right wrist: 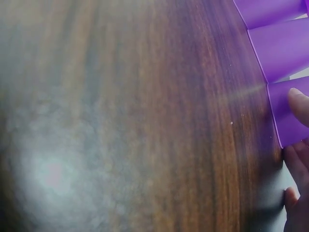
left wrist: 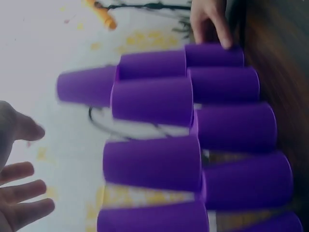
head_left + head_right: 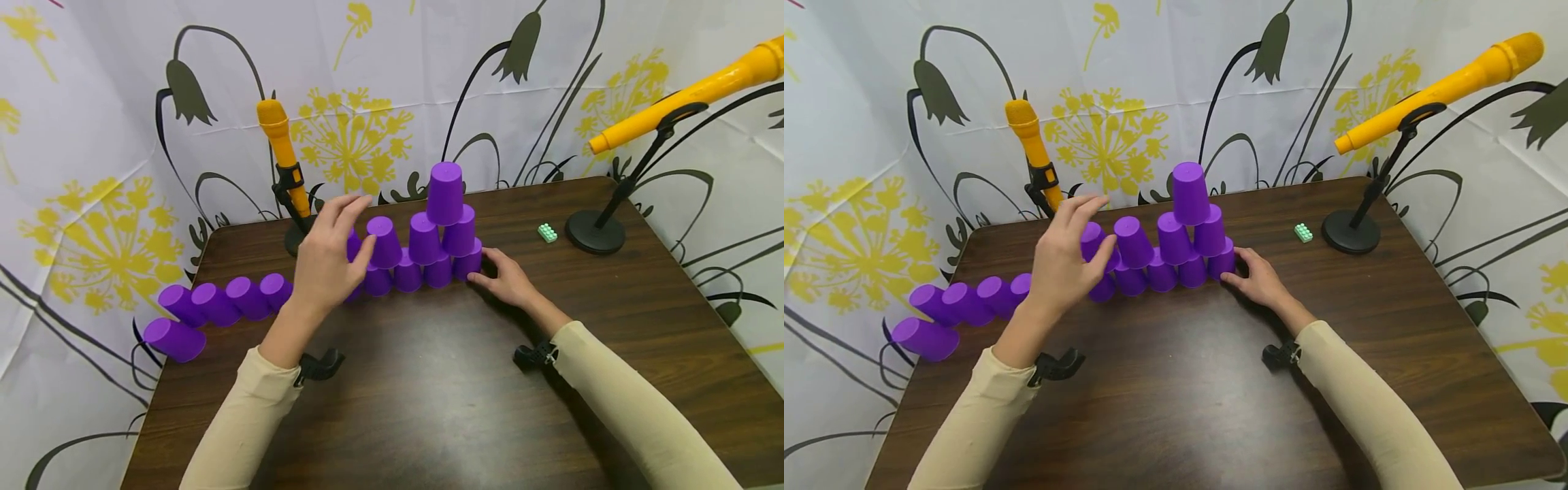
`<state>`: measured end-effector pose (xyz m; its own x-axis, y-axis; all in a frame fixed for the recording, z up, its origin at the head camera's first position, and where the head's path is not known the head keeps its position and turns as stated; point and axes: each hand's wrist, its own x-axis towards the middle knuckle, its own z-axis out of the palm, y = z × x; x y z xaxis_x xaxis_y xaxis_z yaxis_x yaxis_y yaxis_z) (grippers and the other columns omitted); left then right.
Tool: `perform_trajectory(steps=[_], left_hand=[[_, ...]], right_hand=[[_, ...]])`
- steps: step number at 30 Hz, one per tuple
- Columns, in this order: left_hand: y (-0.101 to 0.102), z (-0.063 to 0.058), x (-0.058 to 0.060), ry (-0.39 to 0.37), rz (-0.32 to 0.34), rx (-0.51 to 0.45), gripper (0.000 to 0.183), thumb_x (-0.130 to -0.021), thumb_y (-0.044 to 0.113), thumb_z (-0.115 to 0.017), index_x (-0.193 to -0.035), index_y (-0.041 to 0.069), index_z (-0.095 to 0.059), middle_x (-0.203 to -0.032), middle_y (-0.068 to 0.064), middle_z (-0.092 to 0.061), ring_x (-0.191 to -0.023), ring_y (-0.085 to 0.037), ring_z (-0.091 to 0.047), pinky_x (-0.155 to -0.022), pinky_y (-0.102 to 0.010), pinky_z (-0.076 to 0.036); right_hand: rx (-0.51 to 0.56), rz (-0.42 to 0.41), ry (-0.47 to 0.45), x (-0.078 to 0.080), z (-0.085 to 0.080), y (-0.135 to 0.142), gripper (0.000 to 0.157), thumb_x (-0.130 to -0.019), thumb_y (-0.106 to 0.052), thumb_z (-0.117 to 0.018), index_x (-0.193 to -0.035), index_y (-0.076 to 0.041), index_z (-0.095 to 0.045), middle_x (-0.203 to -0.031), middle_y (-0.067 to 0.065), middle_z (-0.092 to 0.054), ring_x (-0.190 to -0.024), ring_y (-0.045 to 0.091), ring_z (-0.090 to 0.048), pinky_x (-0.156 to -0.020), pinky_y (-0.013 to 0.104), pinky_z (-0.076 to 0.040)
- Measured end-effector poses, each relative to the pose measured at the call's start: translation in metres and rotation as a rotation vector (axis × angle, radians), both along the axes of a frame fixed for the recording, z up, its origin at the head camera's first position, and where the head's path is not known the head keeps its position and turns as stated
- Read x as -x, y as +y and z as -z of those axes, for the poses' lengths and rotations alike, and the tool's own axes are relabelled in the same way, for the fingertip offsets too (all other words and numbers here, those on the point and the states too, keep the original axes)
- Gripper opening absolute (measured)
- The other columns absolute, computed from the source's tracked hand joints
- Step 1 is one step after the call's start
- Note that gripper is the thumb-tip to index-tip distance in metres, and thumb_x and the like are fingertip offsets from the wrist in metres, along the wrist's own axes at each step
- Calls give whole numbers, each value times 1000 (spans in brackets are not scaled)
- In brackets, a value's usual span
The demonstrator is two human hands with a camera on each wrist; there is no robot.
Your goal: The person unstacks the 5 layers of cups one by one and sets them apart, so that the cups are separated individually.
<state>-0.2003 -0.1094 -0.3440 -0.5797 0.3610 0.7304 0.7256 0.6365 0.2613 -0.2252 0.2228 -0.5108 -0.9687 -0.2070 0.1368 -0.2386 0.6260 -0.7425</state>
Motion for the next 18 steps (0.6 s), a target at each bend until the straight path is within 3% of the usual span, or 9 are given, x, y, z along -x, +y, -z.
perform_trajectory(steps=[4, 8, 14, 18], left_hand=[[29, -3, 22, -105, 69, 56, 59, -89, 21, -71, -144, 19, -49, -134, -8, -52, -102, -25, -60, -61, -39, -49], [51, -6, 39, -210, 124, 63, 64, -92, 27, -69, -149, 23, -40, -136, -6, -49, -93, -22, -60, -62, -35, -46], [76, -6, 49, -261, 179, 71, 66, -95, 33, -65, -153, 28, -35, -143, -3, -45, -114, -21, -57, -76, -36, -49], [88, -5, 52, -270, 198, 46, 61, -94, 36, -65, -150, 31, -40, -143, -2, -46, -112, -17, -57, -75, -34, -50]], right_hand=[[-1, -2, -5, 0, 1, 0, 60, -90, -25, -74, -139, -2, -50, -137, 19, -53, -129, 36, -47, -107, 52, -34], [-6, -10, -14, 1, 1, 0, 58, -90, -25, -73, -139, -3, -50, -136, 18, -53, -129, 34, -48, -107, 51, -35], [2, -4, -6, 1, 2, 1, 58, -89, -25, -74, -138, -3, -51, -134, 18, -55, -127, 35, -48, -106, 51, -36], [9, -3, 9, 2, 4, 3, 59, -89, -25, -75, -137, -2, -52, -133, 18, -56, -127, 35, -49, -105, 51, -36]])
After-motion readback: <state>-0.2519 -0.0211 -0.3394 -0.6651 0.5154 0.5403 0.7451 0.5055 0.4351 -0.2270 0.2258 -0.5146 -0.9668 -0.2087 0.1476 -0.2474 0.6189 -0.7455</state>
